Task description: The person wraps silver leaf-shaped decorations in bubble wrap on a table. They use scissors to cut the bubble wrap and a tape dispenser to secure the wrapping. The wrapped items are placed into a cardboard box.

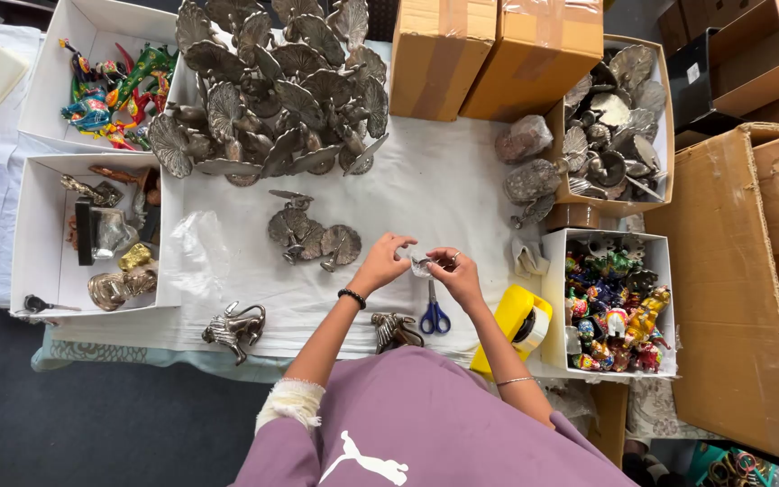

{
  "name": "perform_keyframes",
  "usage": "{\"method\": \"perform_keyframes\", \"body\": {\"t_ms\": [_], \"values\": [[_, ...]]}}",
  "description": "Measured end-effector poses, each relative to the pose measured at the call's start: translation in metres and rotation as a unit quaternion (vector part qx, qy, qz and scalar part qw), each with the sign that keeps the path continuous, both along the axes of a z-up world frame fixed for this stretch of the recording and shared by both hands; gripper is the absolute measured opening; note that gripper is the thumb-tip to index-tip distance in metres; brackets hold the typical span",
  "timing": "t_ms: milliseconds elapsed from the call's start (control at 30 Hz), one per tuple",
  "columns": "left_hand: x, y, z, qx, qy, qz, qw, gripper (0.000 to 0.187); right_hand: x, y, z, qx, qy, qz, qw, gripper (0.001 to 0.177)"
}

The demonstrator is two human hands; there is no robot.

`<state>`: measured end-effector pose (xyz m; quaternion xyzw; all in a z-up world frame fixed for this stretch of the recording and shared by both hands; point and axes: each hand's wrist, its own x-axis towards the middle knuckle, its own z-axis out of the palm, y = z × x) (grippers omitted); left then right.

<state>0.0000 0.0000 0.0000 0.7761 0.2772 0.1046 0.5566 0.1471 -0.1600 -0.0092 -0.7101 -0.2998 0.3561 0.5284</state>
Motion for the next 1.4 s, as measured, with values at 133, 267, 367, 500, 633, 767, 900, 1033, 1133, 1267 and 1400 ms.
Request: {"method": "perform_keyframes", "body": {"t_ms": [133,267,367,500,633,767,900,1033,1133,1267,1400], "values": [[-0.001,0.011,0.002,0.124,-0.078,-0.097,0.984,0.056,0.007,0.003,0.001,0.008,0.031,0.007,0.999,0.024],[-0.001,0.009,0.039,0.190,-0.073,-0.112,0.973,0.052,0.011,0.003,0.001,0.020,0.058,0.026,0.998,0.026],[0.006,0.012,0.006,0.205,-0.082,-0.102,0.970,0.030,0.013,0.003,0.001,0.016,0.063,0.033,0.997,0.026],[0.009,0.004,0.009,0.172,-0.064,-0.051,0.982,0.009,0.014,0.001,0.000,0.008,0.066,0.006,0.998,0.024],[0.009,-0.009,0.021,0.133,-0.088,-0.015,0.987,0.011,0.013,0.000,0.005,0.004,0.063,-0.020,0.998,0.025],[0.013,-0.019,0.021,0.106,-0.114,0.036,0.987,0.015,0.009,0.001,0.004,0.008,0.060,-0.027,0.998,0.027],[0.015,-0.026,0.028,0.136,-0.108,0.020,0.985,0.018,0.004,0.004,0.005,0.010,0.062,-0.045,0.997,0.027],[0.015,-0.032,0.019,0.197,-0.113,0.001,0.974,0.022,0.002,0.006,0.006,0.012,0.059,-0.059,0.996,0.027],[0.013,-0.043,0.028,0.260,-0.090,-0.013,0.961,0.030,0.004,0.005,-0.002,0.002,0.040,-0.081,0.996,0.026],[0.011,-0.050,0.053,0.246,-0.151,-0.027,0.957,0.039,0.011,0.001,-0.002,0.030,0.044,-0.117,0.992,0.025],[0.021,-0.047,0.015,0.253,-0.077,-0.013,0.964,0.032,0.008,-0.003,0.003,0.008,0.049,-0.103,0.993,0.026]]}}
